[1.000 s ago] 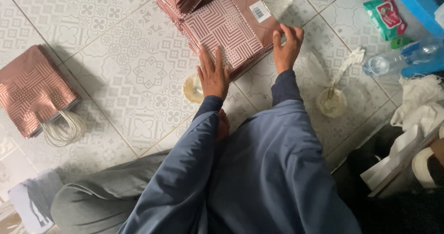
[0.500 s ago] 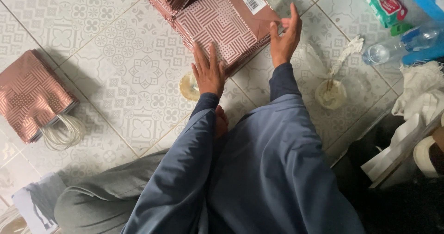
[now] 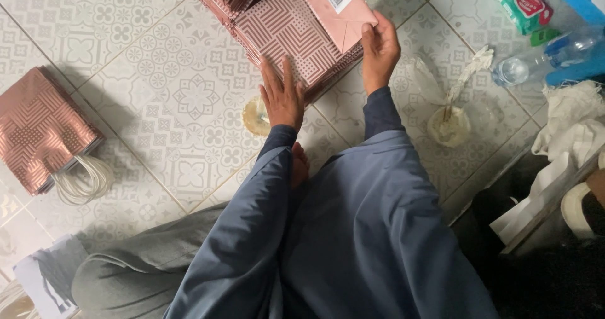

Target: The person sits on the floor and assembles patterned paper gift bags. They attach white paper tags to the handles using a small wooden stick to apply adhesive from a bowl, then fold and press the bags closed before stacking them.

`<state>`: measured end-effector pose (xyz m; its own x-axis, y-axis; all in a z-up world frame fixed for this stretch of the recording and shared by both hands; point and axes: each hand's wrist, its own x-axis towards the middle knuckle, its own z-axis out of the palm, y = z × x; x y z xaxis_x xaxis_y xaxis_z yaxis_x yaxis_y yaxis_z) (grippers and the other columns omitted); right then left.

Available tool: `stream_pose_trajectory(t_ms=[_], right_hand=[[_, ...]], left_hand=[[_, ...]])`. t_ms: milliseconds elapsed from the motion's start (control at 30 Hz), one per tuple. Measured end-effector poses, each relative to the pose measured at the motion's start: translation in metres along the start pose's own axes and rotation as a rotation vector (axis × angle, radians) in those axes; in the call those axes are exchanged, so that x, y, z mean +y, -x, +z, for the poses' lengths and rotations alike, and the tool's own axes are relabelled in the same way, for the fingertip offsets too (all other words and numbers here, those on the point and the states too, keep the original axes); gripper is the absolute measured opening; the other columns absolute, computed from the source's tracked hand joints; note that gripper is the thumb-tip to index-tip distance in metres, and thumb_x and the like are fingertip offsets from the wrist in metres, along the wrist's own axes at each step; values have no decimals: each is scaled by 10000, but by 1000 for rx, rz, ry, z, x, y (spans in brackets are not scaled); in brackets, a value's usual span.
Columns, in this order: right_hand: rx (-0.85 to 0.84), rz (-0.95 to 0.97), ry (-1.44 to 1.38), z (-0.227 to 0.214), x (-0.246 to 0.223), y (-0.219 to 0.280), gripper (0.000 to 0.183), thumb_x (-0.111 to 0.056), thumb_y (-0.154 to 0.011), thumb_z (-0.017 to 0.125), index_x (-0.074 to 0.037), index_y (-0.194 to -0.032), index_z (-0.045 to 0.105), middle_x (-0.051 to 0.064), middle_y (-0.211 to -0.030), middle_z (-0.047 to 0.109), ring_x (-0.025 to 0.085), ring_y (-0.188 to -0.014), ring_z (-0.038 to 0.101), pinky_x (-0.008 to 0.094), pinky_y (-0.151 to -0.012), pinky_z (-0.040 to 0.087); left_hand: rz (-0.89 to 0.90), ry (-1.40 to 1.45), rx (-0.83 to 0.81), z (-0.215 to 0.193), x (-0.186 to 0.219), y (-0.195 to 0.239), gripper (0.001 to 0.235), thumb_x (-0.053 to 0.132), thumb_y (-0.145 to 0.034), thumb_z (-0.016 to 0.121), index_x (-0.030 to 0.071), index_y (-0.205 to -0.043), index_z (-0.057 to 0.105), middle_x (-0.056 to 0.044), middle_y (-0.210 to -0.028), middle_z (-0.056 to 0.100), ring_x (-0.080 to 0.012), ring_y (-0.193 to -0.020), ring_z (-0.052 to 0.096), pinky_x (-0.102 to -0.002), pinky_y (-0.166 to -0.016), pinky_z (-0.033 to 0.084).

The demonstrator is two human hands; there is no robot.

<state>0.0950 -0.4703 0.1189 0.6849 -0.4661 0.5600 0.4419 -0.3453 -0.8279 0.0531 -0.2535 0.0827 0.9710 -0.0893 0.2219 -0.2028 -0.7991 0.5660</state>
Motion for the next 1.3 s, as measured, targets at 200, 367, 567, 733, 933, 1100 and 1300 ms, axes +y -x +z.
stream_pose_trajectory(t_ms=[200, 367, 567, 733, 933, 1100, 1300], right_hand=[[-148, 153, 33, 7, 2, 8, 374, -370, -1100, 510, -86, -1337, 568, 112, -1130, 675, 195, -922, 608, 366, -759, 483], [-200, 487, -461, 10, 3, 15, 528, -324, -1074, 611, -193, -1553, 432, -19, -1165, 578, 150, -838, 354, 397, -691, 428], [4, 523, -602, 11, 20, 27, 616, -258, -1152, 637, -203, -1637, 262, 190, -1558, 487, 440, -1333, 621, 580, -1062, 615], [34, 445, -683, 8, -21, 31, 594, -265, -1158, 660, -243, -1625, 294, 188, -1569, 471, 473, -1358, 586, 630, -1103, 555], [-57, 309, -751, 39, -63, 43, 513, -189, -1186, 653, -237, -1600, 354, 176, -1577, 461, 405, -1407, 524, 623, -1176, 462], [27, 507, -666, 80, -77, 67, 702, -87, -1038, 822, -268, -1582, 417, 132, -1594, 438, 291, -1415, 492, 480, -1239, 415], [53, 889, -1001, 72, -16, 60, 482, -311, -1072, 679, -94, -1485, 557, 132, -1574, 475, 353, -1476, 395, 576, -1239, 383]], left_hand=[[13, 8, 4, -1, -1, 1, 678, 287, -1117, 483, 275, -1680, 106, -155, -1739, -89, -352, -1633, -11, -652, -1246, 209], [16, 78, -56, -8, -2, -1, 611, 403, -1145, 372, 278, -1680, 106, -126, -1732, -136, -345, -1627, -48, -684, -1230, 167], [24, 302, 151, -5, -37, -9, 560, 367, -1138, 424, 280, -1665, 256, -140, -1709, 202, -352, -1553, 296, -654, -1196, 308], [103, 489, 325, -71, -51, -10, 544, 256, -1097, 512, 186, -1615, 361, -168, -1628, 331, -380, -1502, 376, -546, -1235, 336], [107, 703, 232, -31, -82, -22, 763, 90, -935, 728, 90, -1599, 353, -259, -1538, 438, -482, -1365, 498, -478, -1145, 492], [-73, 677, -82, 20, -92, -30, 834, 314, -961, 681, 163, -1654, 242, -191, -1589, 428, -410, -1329, 574, -507, -1128, 527], [-94, 284, 402, 22, -95, -41, 873, 248, -813, 741, 67, -1588, 383, -282, -1565, 403, -480, -1423, 448, -574, -1164, 410]])
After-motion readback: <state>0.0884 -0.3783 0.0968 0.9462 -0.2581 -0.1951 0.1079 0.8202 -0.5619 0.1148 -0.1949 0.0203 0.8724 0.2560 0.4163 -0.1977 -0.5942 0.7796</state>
